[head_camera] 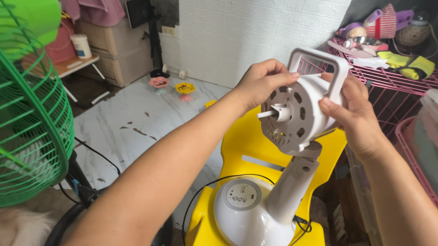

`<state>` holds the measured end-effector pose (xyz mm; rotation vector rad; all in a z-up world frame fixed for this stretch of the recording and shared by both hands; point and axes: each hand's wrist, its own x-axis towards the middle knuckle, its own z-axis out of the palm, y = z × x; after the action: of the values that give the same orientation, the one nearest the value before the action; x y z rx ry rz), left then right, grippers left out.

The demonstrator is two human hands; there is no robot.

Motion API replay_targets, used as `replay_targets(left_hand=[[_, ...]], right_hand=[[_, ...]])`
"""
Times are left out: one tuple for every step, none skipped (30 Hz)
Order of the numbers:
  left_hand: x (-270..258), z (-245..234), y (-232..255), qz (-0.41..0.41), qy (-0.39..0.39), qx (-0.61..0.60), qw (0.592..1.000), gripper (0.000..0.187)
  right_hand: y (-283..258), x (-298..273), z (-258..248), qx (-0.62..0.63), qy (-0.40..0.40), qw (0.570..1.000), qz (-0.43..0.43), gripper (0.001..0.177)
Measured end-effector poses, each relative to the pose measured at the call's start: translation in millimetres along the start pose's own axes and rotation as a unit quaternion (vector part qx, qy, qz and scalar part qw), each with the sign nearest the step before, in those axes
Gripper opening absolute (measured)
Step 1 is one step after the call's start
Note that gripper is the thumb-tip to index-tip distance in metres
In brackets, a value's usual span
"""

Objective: The person disassembles the rear housing and internal components of a white electric fan, wipes the parts with a wet wipe, and reassembles the fan. The person handles the fan housing, internal plastic parts, and a wet wipe during the process.

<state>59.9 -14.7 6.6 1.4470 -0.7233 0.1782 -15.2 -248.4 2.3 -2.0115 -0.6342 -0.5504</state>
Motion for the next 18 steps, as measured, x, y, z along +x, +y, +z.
replay_targets(left_hand=[[-2.8,0.8,-4.7,-0.006,0.023,-0.003,1.0,0.037],[-6.7,2.4,-9.0,-0.013,0.045,-0.005,0.999,0.038],[-11.6,4.8,-12.5,-0.02,0.067,-0.007,0.997,0.038],[-16.6,8.5,-14.6,-0.016,0.082,-0.014,0.996,0.04],[-21.5,13.2,-16.0,-0.013,0.096,-0.021,0.995,0.042],[-25.2,18.0,-16.9,-0.009,0.108,-0.028,0.994,0.043],[-28.7,23.8,-18.1,0.004,0.125,0.005,0.992,0.044],[-32.1,29.3,-19.8,0.017,0.141,0.04,0.989,0.045],[-34.2,33.0,-21.4,0.03,0.156,0.075,0.984,0.045],[-37.0,36.3,-23.7,0.048,0.151,0.046,0.986,0.041],[-39.5,37.9,-26.1,0.065,0.147,0.016,0.987,0.037],[-40.9,39.0,-28.6,0.084,0.142,-0.014,0.986,0.032],[-45.3,38.2,-31.6,0.099,0.137,-0.018,0.985,0.03],[-51.2,32.9,-33.6,0.116,0.135,-0.019,0.984,0.028],[-57.2,29.0,-35.6,0.133,0.133,-0.02,0.982,0.026],[-64.2,25.9,-38.7,0.069,0.138,-0.047,0.987,0.025],[-71.3,23.2,-42.1,0.005,0.142,-0.074,0.987,0.024],[-77.6,20.5,-45.3,-0.061,0.145,-0.101,0.982,0.023]], right_hand=[[-3.8,0.1,1.4,0.046,-0.006,0.999,0.019,0.061],[-7.7,1.2,2.8,0.092,-0.011,0.995,0.039,0.062],[-11.9,1.3,3.8,0.138,-0.016,0.989,0.058,0.062],[-16.5,0.1,3.6,0.163,-0.023,0.983,0.084,0.064],[-21.2,-1.6,2.5,0.187,-0.03,0.976,0.109,0.066],[-25.7,-2.6,1.7,0.212,-0.035,0.967,0.135,0.068],[-29.6,-3.1,0.5,0.227,-0.038,0.963,0.141,0.069],[-32.2,-4.7,-0.6,0.243,-0.04,0.958,0.147,0.069],[-33.9,-5.7,-1.5,0.26,-0.042,0.953,0.152,0.07],[-34.8,-6.9,-1.4,0.27,-0.035,0.95,0.15,0.068],[-34.9,-6.8,0.0,0.281,-0.027,0.948,0.147,0.066],[-34.7,-7.2,-0.7,0.291,-0.019,0.946,0.144,0.063],[-34.8,-8.8,-1.4,0.272,0.0,0.949,0.156,0.06],[-35.6,-7.9,0.1,0.255,0.016,0.953,0.165,0.057],[-37.3,-8.6,0.1,0.238,0.032,0.955,0.174,0.055],[-38.6,-10.9,0.7,0.205,0.048,0.959,0.189,0.05],[-40.0,-14.1,1.5,0.173,0.063,0.962,0.203,0.047],[-42.0,-18.1,2.3,0.14,0.078,0.963,0.219,0.043]])
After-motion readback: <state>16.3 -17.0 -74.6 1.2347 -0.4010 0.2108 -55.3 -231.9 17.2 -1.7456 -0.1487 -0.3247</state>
